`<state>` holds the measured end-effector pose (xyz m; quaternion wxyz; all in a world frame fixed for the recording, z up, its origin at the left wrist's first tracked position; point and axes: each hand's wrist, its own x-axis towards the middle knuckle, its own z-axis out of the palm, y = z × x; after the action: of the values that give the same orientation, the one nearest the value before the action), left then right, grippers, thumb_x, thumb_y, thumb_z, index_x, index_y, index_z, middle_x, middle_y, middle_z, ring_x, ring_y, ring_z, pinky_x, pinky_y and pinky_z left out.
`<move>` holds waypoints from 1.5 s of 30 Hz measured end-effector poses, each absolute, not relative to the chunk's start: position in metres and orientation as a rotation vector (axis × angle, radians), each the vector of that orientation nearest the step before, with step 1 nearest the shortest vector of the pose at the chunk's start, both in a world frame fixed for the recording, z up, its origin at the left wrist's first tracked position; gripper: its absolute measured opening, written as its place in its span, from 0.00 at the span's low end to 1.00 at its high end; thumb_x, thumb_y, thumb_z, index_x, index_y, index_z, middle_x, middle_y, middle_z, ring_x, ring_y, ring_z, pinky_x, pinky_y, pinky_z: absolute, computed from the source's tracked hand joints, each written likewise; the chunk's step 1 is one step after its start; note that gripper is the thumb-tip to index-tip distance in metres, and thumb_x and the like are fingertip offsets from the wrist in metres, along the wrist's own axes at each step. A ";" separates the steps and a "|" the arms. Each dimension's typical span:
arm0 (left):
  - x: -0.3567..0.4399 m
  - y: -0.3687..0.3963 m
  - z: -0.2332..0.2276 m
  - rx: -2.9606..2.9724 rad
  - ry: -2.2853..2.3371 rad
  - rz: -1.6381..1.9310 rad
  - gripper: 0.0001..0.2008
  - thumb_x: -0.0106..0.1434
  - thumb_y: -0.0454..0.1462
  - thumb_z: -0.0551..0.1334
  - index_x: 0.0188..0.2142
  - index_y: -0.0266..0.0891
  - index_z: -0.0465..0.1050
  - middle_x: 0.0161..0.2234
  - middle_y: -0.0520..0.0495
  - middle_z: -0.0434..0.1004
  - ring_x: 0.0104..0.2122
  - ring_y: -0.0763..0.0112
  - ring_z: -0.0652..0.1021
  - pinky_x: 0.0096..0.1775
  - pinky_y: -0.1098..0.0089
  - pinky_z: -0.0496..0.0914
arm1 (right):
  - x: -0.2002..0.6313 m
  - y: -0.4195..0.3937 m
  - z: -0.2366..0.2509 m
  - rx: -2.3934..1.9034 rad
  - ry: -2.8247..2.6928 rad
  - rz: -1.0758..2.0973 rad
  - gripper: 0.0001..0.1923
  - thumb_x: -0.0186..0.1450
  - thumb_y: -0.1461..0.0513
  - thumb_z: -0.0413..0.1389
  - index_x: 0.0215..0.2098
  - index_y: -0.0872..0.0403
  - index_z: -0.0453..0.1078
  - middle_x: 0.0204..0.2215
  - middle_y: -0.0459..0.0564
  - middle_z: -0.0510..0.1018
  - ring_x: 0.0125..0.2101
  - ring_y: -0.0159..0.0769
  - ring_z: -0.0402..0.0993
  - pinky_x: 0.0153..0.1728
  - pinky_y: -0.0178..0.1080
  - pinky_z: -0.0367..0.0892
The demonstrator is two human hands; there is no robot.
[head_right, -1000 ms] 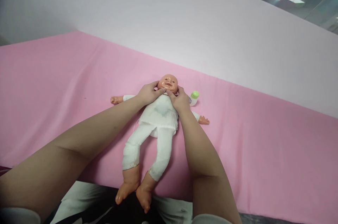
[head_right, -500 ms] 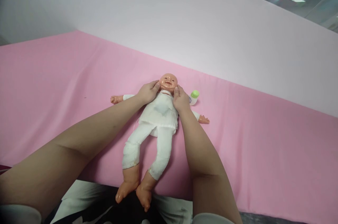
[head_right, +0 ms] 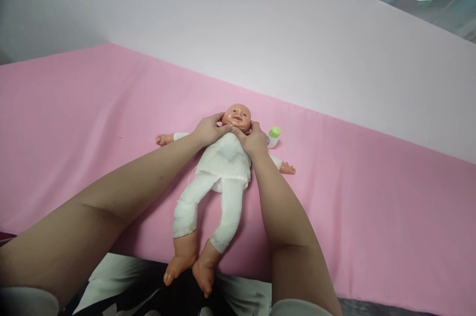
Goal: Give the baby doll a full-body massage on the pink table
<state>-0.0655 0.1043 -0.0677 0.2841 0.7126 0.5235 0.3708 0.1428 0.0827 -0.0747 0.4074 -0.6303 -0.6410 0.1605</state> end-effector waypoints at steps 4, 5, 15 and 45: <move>-0.065 0.105 -0.069 1.913 1.434 1.002 0.34 0.66 0.58 0.67 0.65 0.43 0.76 0.55 0.42 0.85 0.52 0.49 0.83 0.54 0.56 0.74 | 0.143 0.084 -0.077 -1.591 -1.609 0.385 0.37 0.61 0.36 0.67 0.56 0.51 0.73 0.47 0.56 0.87 0.48 0.51 0.85 0.54 0.53 0.76; -0.065 0.105 -0.069 1.913 1.437 1.002 0.35 0.66 0.58 0.66 0.65 0.43 0.76 0.55 0.41 0.85 0.52 0.48 0.83 0.54 0.56 0.74 | 0.143 0.085 -0.078 -1.586 -1.608 0.385 0.36 0.62 0.37 0.66 0.56 0.50 0.73 0.47 0.56 0.87 0.48 0.51 0.85 0.54 0.53 0.76; -0.066 0.106 -0.071 1.922 1.405 1.027 0.31 0.72 0.58 0.59 0.64 0.43 0.76 0.58 0.42 0.84 0.55 0.50 0.82 0.56 0.57 0.74 | 0.148 0.089 -0.082 -1.558 -1.636 0.376 0.26 0.72 0.41 0.57 0.56 0.50 0.76 0.45 0.53 0.87 0.46 0.49 0.83 0.54 0.52 0.76; -0.062 0.102 -0.072 1.967 1.490 0.979 0.36 0.69 0.62 0.61 0.64 0.40 0.74 0.54 0.38 0.84 0.51 0.47 0.83 0.51 0.57 0.74 | 0.145 0.086 -0.078 -1.584 -1.613 0.381 0.30 0.65 0.40 0.66 0.55 0.49 0.74 0.46 0.55 0.87 0.47 0.49 0.85 0.54 0.51 0.76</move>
<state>-0.0622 0.1021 -0.0715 0.2409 0.7192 0.5446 0.3579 0.1447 0.0864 -0.0784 0.4119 -0.6296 -0.6410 0.1516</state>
